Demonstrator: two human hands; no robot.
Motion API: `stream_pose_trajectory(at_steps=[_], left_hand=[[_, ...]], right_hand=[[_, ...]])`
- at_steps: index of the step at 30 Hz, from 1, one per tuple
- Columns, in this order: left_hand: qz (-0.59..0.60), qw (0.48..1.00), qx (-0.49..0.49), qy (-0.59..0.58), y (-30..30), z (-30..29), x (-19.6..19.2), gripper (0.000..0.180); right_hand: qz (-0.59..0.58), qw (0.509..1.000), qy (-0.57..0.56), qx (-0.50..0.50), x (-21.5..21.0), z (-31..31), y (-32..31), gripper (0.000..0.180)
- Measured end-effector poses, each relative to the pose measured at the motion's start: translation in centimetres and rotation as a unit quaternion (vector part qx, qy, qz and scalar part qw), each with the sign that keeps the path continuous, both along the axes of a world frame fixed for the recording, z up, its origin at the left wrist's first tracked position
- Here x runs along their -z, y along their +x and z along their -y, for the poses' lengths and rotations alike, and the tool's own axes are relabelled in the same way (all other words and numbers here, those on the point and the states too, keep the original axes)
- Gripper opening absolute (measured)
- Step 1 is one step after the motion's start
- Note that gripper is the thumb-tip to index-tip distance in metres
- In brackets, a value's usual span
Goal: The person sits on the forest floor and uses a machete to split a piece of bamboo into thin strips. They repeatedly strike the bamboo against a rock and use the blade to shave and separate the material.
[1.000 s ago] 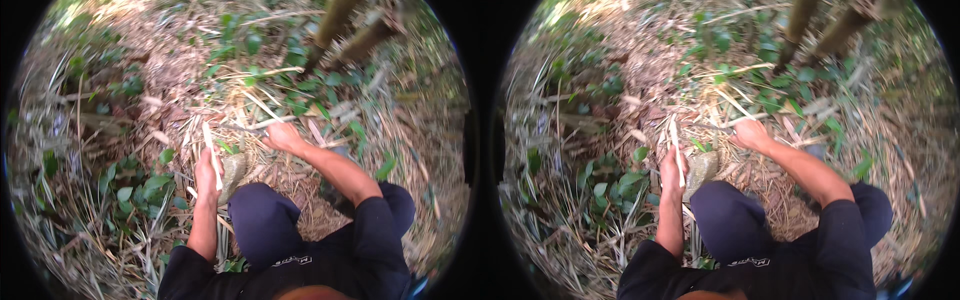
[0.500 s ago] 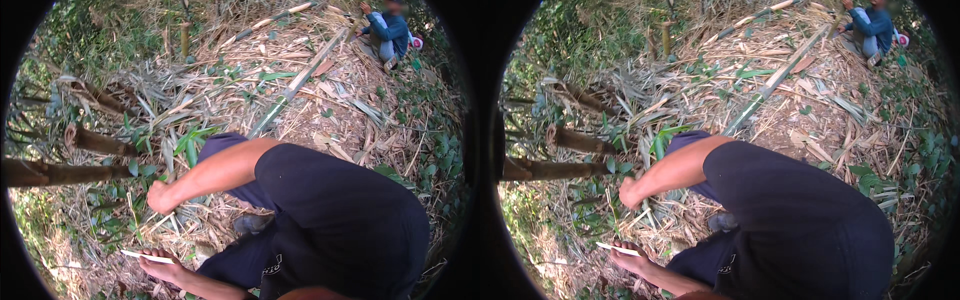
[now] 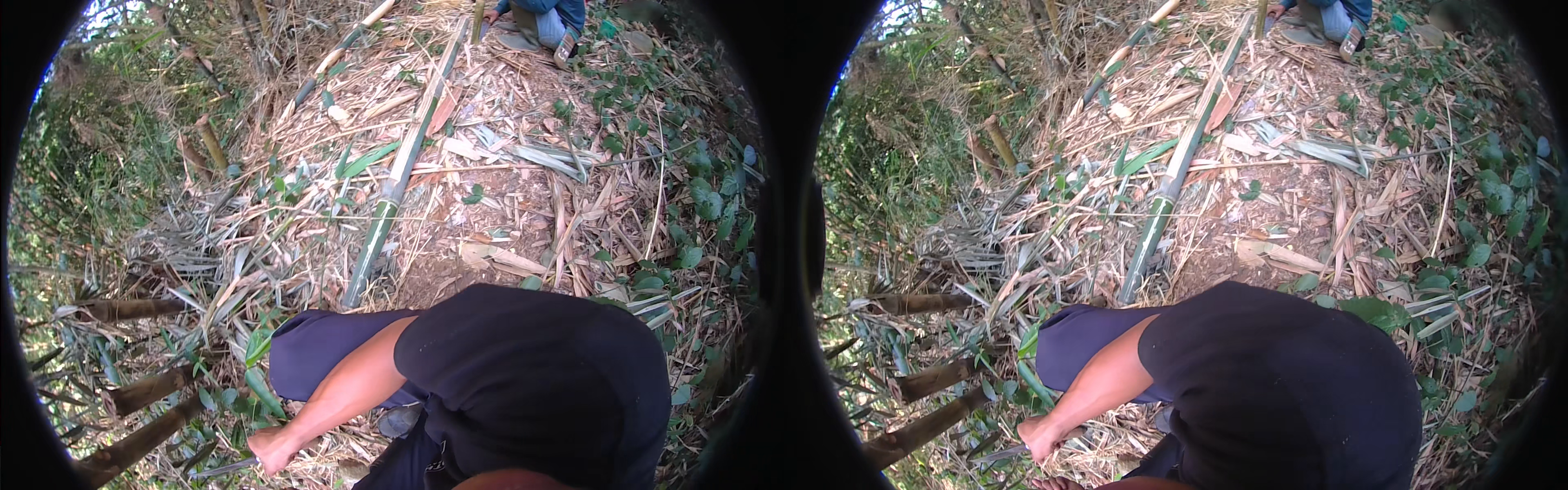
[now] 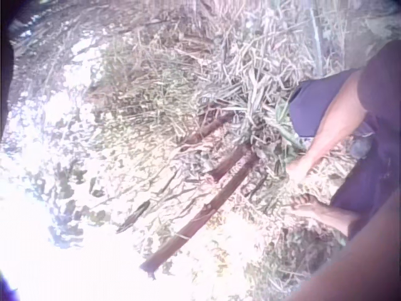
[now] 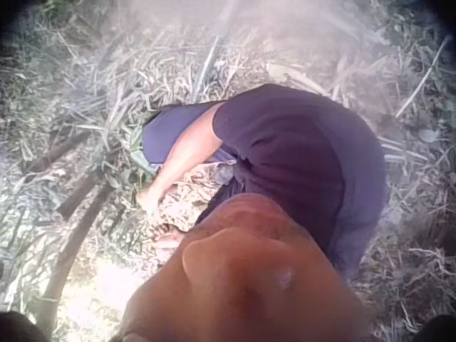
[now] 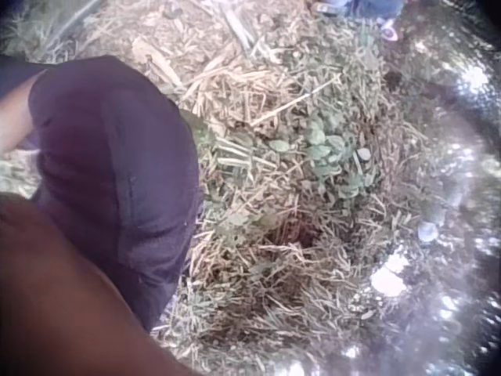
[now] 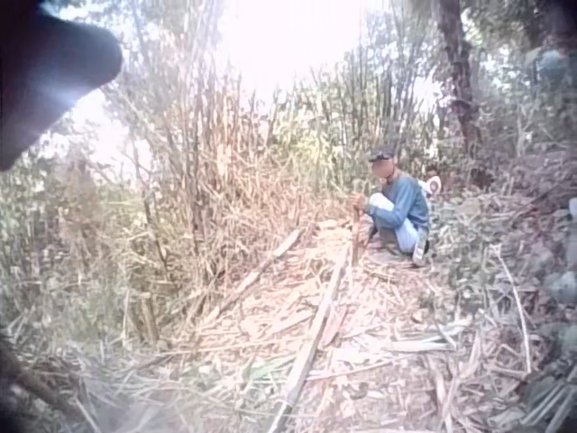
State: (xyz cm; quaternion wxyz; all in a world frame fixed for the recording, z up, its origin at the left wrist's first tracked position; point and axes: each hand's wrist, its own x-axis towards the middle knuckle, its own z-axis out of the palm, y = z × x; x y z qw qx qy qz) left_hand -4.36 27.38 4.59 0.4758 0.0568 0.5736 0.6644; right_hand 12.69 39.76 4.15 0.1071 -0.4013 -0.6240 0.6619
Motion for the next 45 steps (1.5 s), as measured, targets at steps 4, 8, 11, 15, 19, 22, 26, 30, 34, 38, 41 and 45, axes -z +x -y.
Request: stream_pose_trajectory(at_steps=[4,8,11,15,19,22,26,30,34,38,41,45], left_hand=[[0.010,1.000,-0.010,-0.003,0.7,-1.3,1.0,0.031],[-0.161,0.987,0.004,0.030,-2.7,0.3,3.4,0.035],[-0.029,0.996,0.067,-0.057,3.5,-1.0,5.7,0.038],[-0.015,0.997,-0.008,-0.075,-0.7,-0.2,3.5,0.044],[-0.002,0.990,-0.099,-0.104,-0.7,-0.4,0.7,0.048],[-0.029,0.992,-0.067,-0.100,0.8,-0.6,1.9,0.045],[-0.213,0.975,-0.043,-0.046,0.3,0.3,3.4,0.042],[-0.230,0.970,-0.059,-0.053,1.0,0.6,1.4,0.035],[-0.047,0.997,0.042,-0.051,-3.4,2.4,2.4,0.039],[-0.078,0.982,-0.049,-0.164,-1.0,1.2,1.1,0.044],[-0.056,0.980,-0.020,-0.191,-3.1,1.8,2.7,0.046],[-0.084,0.973,-0.054,-0.207,-0.3,0.1,1.0,0.053]], right_hand=[[-0.081,0.993,-0.081,0.042,1.1,-0.6,-0.3,0.024],[-0.074,0.997,-0.009,-0.027,5.6,-1.3,-8.0,0.034],[0.288,0.940,0.129,-0.128,23.2,-4.2,-18.7,0.036],[0.015,0.901,0.422,-0.095,21.9,-1.5,-18.9,0.049],[-0.124,0.987,-0.052,-0.084,8.1,0.4,-8.8,0.044],[-0.133,0.982,-0.132,-0.041,6.0,0.7,-4.4,0.040],[-0.139,0.977,-0.159,-0.035,4.7,0.6,-3.4,0.036],[-0.146,0.972,-0.180,-0.034,4.1,0.6,-3.5,0.031],[-0.150,0.969,-0.191,-0.037,3.3,0.3,-3.5,0.027],[-0.150,0.967,-0.203,-0.034,2.8,0.3,-3.2,0.023],[-0.145,0.968,-0.205,-0.032,2.2,0.2,-2.7,0.021],[-0.142,0.971,-0.191,-0.021,2.0,0.0,-2.8,0.021]])
